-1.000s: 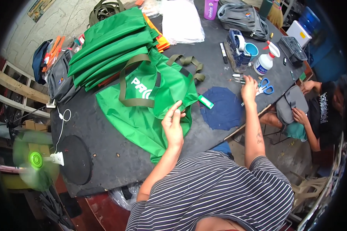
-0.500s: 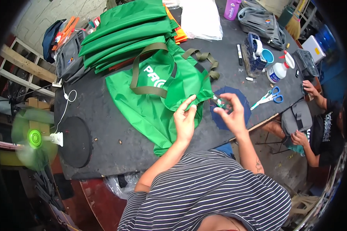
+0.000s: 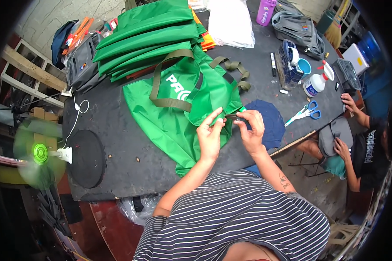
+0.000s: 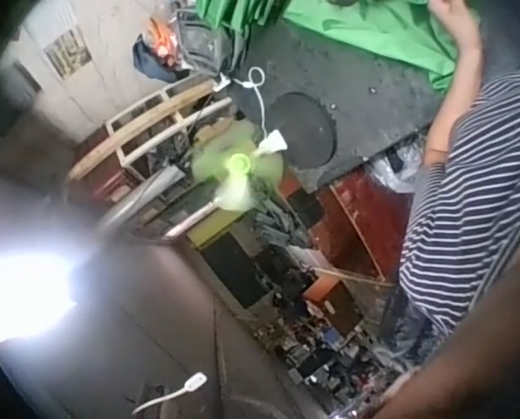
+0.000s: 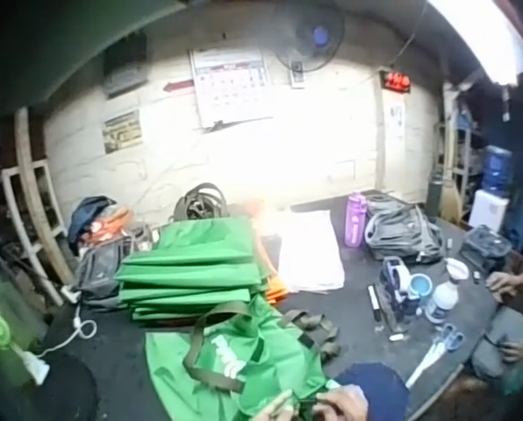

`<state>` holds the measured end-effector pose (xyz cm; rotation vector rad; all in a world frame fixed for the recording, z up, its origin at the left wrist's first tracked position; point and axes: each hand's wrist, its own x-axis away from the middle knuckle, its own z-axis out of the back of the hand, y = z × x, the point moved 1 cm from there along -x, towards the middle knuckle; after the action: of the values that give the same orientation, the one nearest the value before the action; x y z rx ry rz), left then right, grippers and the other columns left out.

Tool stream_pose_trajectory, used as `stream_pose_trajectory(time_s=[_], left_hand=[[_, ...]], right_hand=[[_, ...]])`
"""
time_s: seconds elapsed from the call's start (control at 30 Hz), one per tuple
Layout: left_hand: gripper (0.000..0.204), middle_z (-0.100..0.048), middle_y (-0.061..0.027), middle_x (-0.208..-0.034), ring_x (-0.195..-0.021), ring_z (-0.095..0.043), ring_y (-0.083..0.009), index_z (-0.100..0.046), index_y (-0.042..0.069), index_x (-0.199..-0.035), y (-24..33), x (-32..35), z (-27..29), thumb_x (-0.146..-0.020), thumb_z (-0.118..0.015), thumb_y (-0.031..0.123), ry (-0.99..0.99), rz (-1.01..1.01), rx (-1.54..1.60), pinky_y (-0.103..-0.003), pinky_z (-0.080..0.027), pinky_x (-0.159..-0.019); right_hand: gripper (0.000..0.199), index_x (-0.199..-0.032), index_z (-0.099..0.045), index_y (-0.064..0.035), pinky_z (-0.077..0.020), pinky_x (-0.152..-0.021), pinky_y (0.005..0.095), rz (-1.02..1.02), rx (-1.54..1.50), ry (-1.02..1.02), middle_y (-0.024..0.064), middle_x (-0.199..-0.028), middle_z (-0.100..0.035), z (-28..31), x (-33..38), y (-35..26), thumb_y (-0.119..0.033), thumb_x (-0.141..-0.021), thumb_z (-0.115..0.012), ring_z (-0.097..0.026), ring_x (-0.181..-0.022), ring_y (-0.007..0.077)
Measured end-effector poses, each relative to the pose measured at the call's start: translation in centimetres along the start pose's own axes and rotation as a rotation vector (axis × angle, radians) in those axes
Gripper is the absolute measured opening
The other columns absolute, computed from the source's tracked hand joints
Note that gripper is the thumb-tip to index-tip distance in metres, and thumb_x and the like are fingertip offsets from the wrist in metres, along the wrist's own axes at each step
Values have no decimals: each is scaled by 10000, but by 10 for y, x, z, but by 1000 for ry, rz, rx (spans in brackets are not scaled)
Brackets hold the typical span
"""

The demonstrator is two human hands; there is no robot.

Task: Inspecting green tote bags, marking them with a pen, and trimming loose threads with nippers.

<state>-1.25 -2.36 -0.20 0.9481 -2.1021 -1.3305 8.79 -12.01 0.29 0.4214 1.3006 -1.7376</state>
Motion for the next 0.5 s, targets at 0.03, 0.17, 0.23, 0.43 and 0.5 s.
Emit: stream_pose_trajectory(time_s=[0.03,0.17,0.23,0.43,0.5], left_hand=[[298,-633,-91,-1082,-874,-617,-127,-584,-35,-1198,-1,0,0,-912,-554,45,-2,1,1,-243,-488,-806],[291,-633,-70,-1065,-866,-603,-106,-595,-31,-1187,-4,-2,0,-907,-580,48,13,-22,-61,-225,-479,-788],[291,-633,-60,-1059,-856,-591,-89,-599,-28,-1184,-4,-2,0,-903,-592,44,29,-20,-93,-210,-470,-774],[282,-651,-36,-1006,-763,-508,-24,-613,-23,-1172,-4,1,-5,-896,-602,35,7,-130,-185,-179,-431,-659],[295,-634,-57,-1070,-857,-544,-47,-605,-28,-1178,-3,2,-5,-885,-606,4,-17,-47,-215,-183,-440,-737]], right_hand=[[243,-909,-629,-45,-441,-698,351,-2,-21,3,87,-852,-622,1,0,1,-8,-683,-712,-586,-779,270],[240,-941,-631,-17,-443,-682,296,-216,-207,8,71,-882,-620,6,0,0,25,-712,-690,-599,-781,202],[251,-977,-632,2,-443,-684,262,-349,-224,-67,53,-901,-616,15,-6,-9,37,-733,-673,-600,-807,148],[243,-971,-646,16,-448,-740,250,-480,-304,-244,64,-921,-626,21,-7,-5,-8,-734,-694,-596,-859,136],[234,-958,-649,17,-450,-734,252,-472,-272,-252,68,-905,-632,23,-9,-8,-4,-729,-693,-601,-852,142]])
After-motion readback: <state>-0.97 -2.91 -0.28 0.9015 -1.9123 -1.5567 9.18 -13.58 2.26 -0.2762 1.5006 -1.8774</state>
